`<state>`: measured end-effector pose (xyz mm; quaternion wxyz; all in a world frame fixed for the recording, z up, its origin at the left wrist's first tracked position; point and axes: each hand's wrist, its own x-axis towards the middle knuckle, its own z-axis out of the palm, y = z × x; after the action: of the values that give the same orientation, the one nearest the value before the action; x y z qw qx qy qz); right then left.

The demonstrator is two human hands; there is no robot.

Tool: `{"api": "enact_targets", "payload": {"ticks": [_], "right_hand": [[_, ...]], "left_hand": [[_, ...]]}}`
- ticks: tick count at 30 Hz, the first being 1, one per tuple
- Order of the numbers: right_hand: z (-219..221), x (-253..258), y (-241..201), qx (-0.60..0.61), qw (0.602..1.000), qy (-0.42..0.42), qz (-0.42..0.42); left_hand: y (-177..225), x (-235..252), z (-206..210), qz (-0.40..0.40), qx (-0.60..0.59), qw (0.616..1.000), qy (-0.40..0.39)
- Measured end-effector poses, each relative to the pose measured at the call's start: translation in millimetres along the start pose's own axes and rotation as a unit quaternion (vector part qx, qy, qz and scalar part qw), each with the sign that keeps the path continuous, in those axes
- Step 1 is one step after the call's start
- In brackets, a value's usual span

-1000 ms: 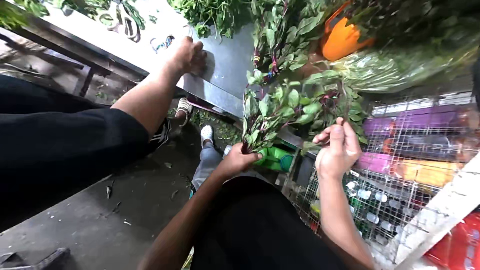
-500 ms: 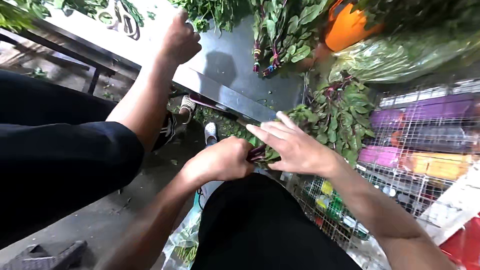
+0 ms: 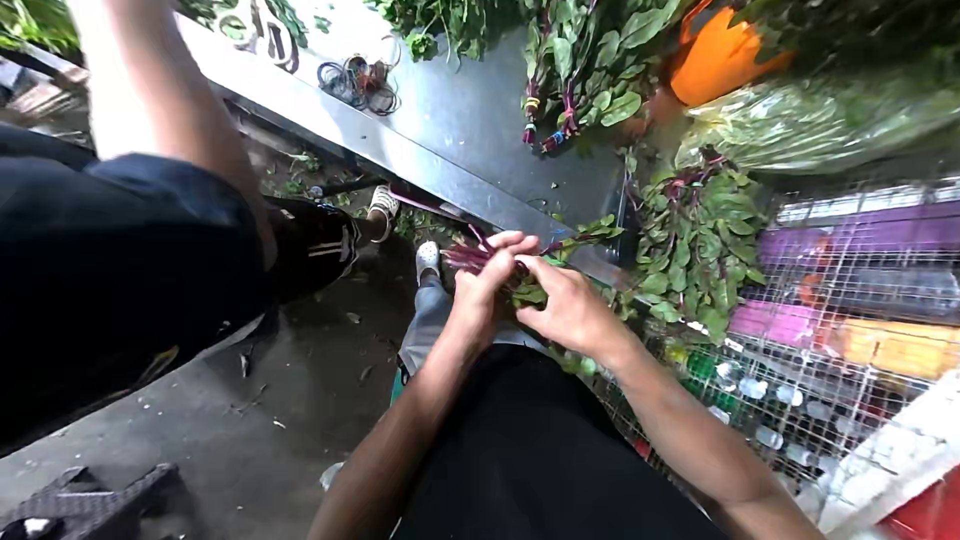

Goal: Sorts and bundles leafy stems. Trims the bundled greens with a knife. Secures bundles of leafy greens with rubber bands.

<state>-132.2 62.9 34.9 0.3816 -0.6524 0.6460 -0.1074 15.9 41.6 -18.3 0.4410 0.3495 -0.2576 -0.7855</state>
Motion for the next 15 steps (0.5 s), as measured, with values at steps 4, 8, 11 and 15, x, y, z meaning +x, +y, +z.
{"api": "enact_targets", "payload": {"ticks": [4,8,11,15], "right_hand": [[-15.5,5.8,10.6,0.106,0.989,-0.098,0.030],[-34.8,-6.3,50.4,0.217,0.973,0.051,0.052],[-43.4,-21.9,73.8,0.246,0.951,0.155,0.107],[-36.0,-37.0,80.1,0.210,0.950,0.209,0.099]], "left_hand": [[21.3,28.8,16.8,-0.052,-0.049,0.992,0.104],[31.3,57.8,0.9,-0.053,-0.134,0.980,0.135],[36.3,64.6,-11.3,-0.045,-0.200,0.974,0.095],[40.2,64.7,-15.0,-0.011,-0.215,0.976,0.018]]}}
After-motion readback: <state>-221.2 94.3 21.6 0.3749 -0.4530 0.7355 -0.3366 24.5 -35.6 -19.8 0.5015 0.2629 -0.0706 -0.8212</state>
